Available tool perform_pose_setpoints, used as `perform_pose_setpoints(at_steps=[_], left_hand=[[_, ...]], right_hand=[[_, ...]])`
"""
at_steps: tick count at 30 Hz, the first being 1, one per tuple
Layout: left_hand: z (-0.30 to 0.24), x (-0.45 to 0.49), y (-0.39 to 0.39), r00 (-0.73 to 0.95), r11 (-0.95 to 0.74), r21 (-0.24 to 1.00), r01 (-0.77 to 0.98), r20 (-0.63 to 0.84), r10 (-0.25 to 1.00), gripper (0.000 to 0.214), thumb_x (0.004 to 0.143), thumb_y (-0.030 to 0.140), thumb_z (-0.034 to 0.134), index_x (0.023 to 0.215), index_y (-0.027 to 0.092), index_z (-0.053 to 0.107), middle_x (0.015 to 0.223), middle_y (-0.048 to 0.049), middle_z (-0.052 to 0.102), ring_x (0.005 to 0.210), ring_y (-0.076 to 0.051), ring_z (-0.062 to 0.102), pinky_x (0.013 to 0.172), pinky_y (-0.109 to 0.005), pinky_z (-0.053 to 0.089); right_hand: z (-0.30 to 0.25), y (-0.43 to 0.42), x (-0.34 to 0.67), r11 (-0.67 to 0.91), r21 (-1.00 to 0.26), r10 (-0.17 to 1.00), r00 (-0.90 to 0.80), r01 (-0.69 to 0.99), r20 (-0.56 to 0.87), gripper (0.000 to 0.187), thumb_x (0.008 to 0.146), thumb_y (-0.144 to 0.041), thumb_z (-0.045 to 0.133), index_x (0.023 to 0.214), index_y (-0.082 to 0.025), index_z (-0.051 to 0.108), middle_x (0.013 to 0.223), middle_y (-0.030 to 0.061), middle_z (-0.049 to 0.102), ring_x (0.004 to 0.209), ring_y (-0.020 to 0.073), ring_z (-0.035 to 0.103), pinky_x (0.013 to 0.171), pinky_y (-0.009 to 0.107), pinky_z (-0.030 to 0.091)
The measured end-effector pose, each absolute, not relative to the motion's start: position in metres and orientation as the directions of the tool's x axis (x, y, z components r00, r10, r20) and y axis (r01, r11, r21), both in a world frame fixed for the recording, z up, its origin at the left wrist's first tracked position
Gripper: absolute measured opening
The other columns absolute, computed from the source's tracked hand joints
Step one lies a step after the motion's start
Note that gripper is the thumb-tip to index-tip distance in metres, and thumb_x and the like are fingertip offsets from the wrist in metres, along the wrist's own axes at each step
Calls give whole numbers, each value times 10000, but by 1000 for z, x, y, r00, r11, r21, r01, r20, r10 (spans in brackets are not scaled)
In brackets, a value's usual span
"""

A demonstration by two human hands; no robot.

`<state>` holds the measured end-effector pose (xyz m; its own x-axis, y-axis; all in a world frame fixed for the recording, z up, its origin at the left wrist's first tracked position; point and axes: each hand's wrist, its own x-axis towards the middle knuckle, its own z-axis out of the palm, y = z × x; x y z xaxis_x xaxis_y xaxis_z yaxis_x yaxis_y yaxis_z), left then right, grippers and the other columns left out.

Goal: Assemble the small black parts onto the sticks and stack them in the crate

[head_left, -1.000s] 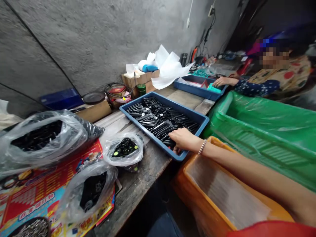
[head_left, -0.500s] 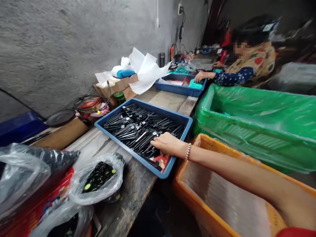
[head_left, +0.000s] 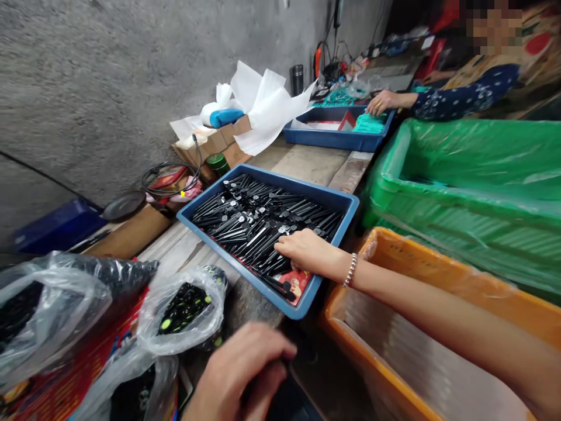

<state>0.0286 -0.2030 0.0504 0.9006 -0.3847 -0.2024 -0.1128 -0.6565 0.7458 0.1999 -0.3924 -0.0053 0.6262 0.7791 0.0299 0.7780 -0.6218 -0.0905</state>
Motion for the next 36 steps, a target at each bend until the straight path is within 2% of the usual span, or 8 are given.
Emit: perform_pose_setpoints(at_steps=[2, 3, 6, 9, 17, 23, 30, 36], left_hand=[[56, 68, -218, 858, -724, 586, -364, -91, -505, 297, 966, 242, 401, 1036, 215, 689, 1047, -78, 718, 982, -215, 646, 900, -320, 520], [57, 85, -227, 831, -768, 470, -436, -119, -544, 305, 964, 206, 390, 1007, 188, 691, 1000, -91, 724, 944, -221, 655, 885, -337, 526], [55, 119, -250, 740, -796, 110, -595, -312, -596, 312, 937, 143, 398, 898, 135, 707, 838, -127, 732, 820, -256, 691, 812, -390, 549], [54, 131, -263, 702, -776, -47, -629, -463, -541, 300, 905, 138, 426, 893, 99, 723, 824, -176, 743, 820, -300, 725, 765, -401, 569], [55, 136, -270, 657, -784, -5, -621, -548, -518, 269, 831, 121, 481, 954, 63, 714, 913, -213, 752, 948, -328, 725, 830, -405, 578], [48, 143, -272, 603, -800, 51, -598, -628, -491, 296, 809, 136, 478, 967, 64, 717, 934, -216, 753, 869, -340, 738, 735, -402, 586], [44, 141, -273, 610, -773, 49, -632, -584, -535, 296, 801, 126, 492, 975, 63, 723, 918, -209, 753, 900, -326, 727, 766, -372, 567], [51, 152, -263, 520, -744, 69, -665, -672, -527, 326, 847, 155, 454, 1014, 95, 727, 950, -172, 760, 806, -296, 724, 643, -338, 519]], right_hand=[[-6, -392, 200, -637, -98, 766, 642, 765, 34, 120, 894, -108, 593, 1002, -146, 630, 980, 91, 687, 879, 237, 669, 601, 294, 408], [-6, -392, 200, -644, -101, 760, 649, 759, 34, 136, 892, -101, 589, 1013, -146, 631, 986, 93, 686, 883, 238, 669, 606, 294, 415], [-4, -391, 198, -655, -106, 751, 660, 749, 20, 160, 892, -99, 588, 1037, -148, 636, 997, 99, 682, 893, 239, 667, 624, 296, 437], [-2, -391, 196, -663, -106, 744, 668, 741, 12, 160, 895, -105, 579, 1036, -149, 639, 1003, 101, 679, 893, 238, 665, 628, 294, 443], [-3, -392, 196, -680, -118, 730, 684, 724, -9, 202, 808, -72, 628, 994, -150, 639, 1019, 98, 675, 885, 235, 661, 623, 283, 422], [-2, -393, 195, -695, -110, 715, 699, 711, 0, 186, 796, -86, 621, 963, -165, 643, 1020, 73, 684, 880, 236, 668, 597, 295, 402], [0, -394, 194, -696, -126, 712, 702, 706, 0, 170, 784, -77, 614, 917, -179, 640, 982, 53, 684, 855, 226, 667, 597, 295, 386], [-3, -396, 195, -698, -126, 710, 705, 705, 12, 181, 769, -107, 637, 932, -187, 637, 973, 48, 692, 860, 234, 667, 579, 298, 357]])
